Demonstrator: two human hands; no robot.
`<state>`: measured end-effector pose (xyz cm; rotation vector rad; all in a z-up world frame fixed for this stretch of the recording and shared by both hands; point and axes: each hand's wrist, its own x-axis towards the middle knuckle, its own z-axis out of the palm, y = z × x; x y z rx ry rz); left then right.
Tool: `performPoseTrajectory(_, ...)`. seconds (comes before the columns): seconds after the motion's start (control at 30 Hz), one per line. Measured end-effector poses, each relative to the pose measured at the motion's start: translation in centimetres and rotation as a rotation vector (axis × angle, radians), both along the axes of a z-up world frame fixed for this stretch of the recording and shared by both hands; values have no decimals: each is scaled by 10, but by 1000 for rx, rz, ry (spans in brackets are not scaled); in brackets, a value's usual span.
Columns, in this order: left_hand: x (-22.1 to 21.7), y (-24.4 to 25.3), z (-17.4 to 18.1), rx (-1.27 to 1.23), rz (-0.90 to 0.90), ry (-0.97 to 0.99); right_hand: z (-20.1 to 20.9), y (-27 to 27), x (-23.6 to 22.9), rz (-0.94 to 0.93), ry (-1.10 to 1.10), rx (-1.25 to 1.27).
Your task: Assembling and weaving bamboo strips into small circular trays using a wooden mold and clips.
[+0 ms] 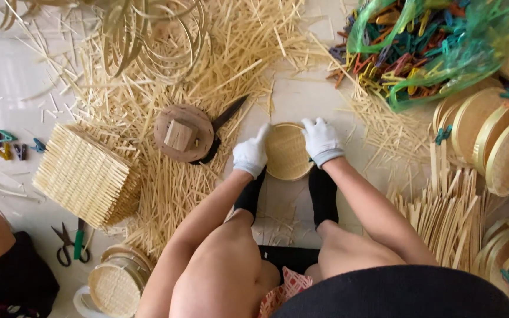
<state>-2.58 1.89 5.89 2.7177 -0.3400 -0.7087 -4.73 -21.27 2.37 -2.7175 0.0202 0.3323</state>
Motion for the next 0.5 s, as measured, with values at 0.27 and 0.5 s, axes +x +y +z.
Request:
performPoseTrajectory(0.27, -4, 9, -35, 86, -150, 13, -15, 12, 3, -33, 23, -27)
performPoseTrajectory(0.5, 10, 20, 8, -150, -60, -50, -14, 16, 1, -80, -11, -25)
